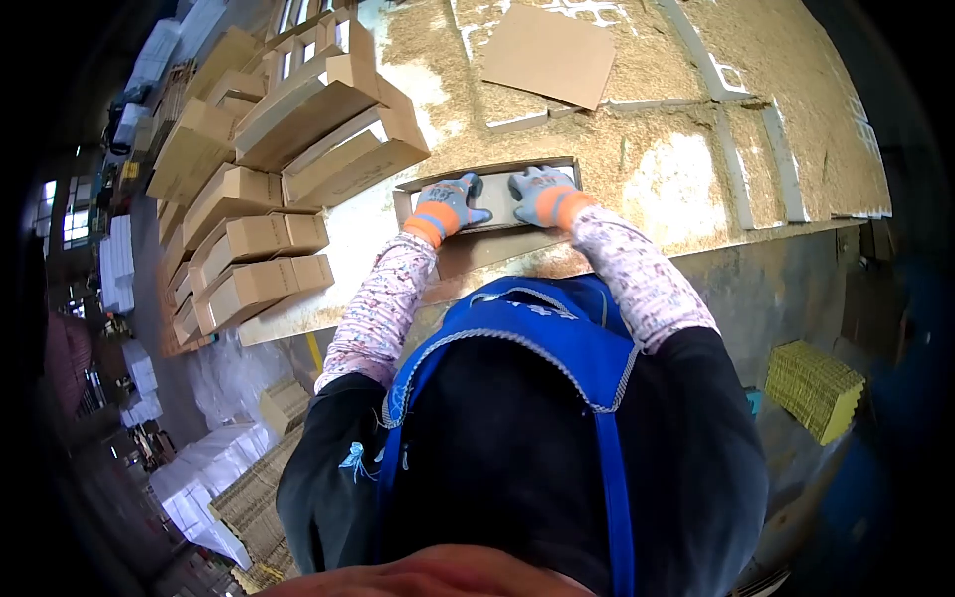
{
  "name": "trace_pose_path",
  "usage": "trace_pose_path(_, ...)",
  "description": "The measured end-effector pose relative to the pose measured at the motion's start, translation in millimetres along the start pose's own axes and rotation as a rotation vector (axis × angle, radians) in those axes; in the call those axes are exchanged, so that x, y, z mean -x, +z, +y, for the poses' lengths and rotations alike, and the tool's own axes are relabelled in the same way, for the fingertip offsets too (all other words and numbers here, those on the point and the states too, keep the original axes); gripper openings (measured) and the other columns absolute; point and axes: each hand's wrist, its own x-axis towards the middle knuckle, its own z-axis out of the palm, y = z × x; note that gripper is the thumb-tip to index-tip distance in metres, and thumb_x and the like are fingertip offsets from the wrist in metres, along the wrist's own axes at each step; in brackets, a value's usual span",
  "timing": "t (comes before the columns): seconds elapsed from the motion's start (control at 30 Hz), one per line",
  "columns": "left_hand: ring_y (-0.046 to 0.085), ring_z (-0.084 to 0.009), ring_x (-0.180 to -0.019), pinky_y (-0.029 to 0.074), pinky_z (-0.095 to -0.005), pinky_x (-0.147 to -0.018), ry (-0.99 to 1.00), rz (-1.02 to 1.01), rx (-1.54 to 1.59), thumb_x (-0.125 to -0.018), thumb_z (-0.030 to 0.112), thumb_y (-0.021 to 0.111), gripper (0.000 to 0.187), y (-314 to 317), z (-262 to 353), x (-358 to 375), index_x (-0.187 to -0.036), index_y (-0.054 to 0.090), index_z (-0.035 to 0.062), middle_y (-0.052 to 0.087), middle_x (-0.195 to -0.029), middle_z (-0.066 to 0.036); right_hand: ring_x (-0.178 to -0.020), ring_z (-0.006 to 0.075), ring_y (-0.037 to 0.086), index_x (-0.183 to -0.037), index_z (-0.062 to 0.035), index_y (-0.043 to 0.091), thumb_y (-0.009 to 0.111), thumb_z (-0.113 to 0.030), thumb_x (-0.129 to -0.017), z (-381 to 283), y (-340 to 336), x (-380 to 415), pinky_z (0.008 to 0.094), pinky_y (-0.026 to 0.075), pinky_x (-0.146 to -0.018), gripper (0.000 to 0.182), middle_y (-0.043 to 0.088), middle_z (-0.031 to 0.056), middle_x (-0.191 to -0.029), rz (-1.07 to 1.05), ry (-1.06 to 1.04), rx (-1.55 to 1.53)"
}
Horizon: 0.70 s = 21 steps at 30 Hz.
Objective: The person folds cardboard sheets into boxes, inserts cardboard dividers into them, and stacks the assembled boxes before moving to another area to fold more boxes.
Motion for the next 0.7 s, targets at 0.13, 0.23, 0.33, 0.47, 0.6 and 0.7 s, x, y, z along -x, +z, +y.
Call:
trace_pose_path(0.13, 0.056, -0.0318, -0.105, 0.044, -0.0371, -0.089, 0.217, 0.109, -0.1, -0.066, 0.056, 0.068, 0.07, 8, 3, -6, -0.119, 0.052, 0.0112, 0.059, -0.114, -0.016, -0.107, 0.033, 0.052, -0.109, -0.0075, 0.056, 0.057, -0.03, -0.076, 3, -3, 9, 0.0385, 0.041, -0.091, 0.04, 0.056, 0.0196, -0.11, 0.051, 0.003, -0.055)
trace_pose_path(0.23, 0.058, -0.032, -0.097, 0.046, -0.037, -0.082, 0.15, 0.047, 0.051, -0.054, 0.053, 0.076, 0.073, 6, 0, -17, -0.11, 0.055, 0.0113, 0.063, -0.103, -0.016, -0.087, 0.0182, 0.059, -0.105, -0.0076, 0.061, 0.057, -0.017, -0.08, 17, -10, 50, 0.0301, 0.047, -0.076, 0.027, 0.061, 0.012, -0.096, 0.516, -0.179, -0.679)
trace_pose_path(0.33, 0.06, -0.0308, -0.088, 0.046, -0.0363, -0.078, 0.163, 0.068, 0.087, -0.052, 0.048, 0.078, 0.064, 15, -5, -24, -0.1, 0.058, 0.0109, 0.064, -0.093, -0.013, -0.078, 0.0141, 0.058, -0.118, -0.0109, 0.057, 0.063, -0.022, -0.082, 81, 5, 57, 0.0266, 0.049, -0.068, 0.039, 0.061, 0.0059, -0.095, 0.717, 0.193, -1.255)
trace_pose_path(0.47, 0.06, -0.0289, -0.082, 0.046, -0.0355, -0.076, 0.2, 0.145, 0.119, -0.053, 0.045, 0.079, 0.058, 25, -12, -29, -0.095, 0.059, 0.0107, 0.064, -0.088, -0.011, -0.102, 0.021, 0.056, -0.133, -0.0011, 0.038, 0.079, -0.034, -0.068, 97, 82, 2, 0.0277, 0.046, -0.085, 0.083, 0.058, 0.0116, -0.115, 0.411, 0.263, -0.988)
trace_pose_path(0.6, 0.059, -0.0332, -0.094, 0.044, -0.0373, -0.086, 0.211, 0.037, 0.434, -0.068, 0.043, 0.072, 0.051, 1, -10, -6, -0.108, 0.061, 0.0145, 0.063, -0.098, -0.016, -0.116, 0.0228, 0.049, -0.136, 0.0012, 0.033, 0.082, -0.033, -0.062, 85, 58, 7, 0.0306, 0.04, -0.095, 0.095, 0.049, 0.0149, -0.128, 0.176, 0.322, -1.456)
trace_pose_path(0.7, 0.06, -0.0214, -0.088, 0.047, -0.0318, -0.08, 0.175, 0.523, 0.784, -0.075, 0.029, 0.07, 0.036, -16, -42, 26, -0.105, 0.062, 0.0104, 0.064, -0.095, -0.012, -0.11, 0.021, 0.053, -0.133, 0.0018, 0.036, 0.079, -0.029, -0.068, 59, 28, 30, 0.03, 0.043, -0.092, 0.083, 0.055, 0.0141, -0.12, 0.221, 0.356, -1.347)
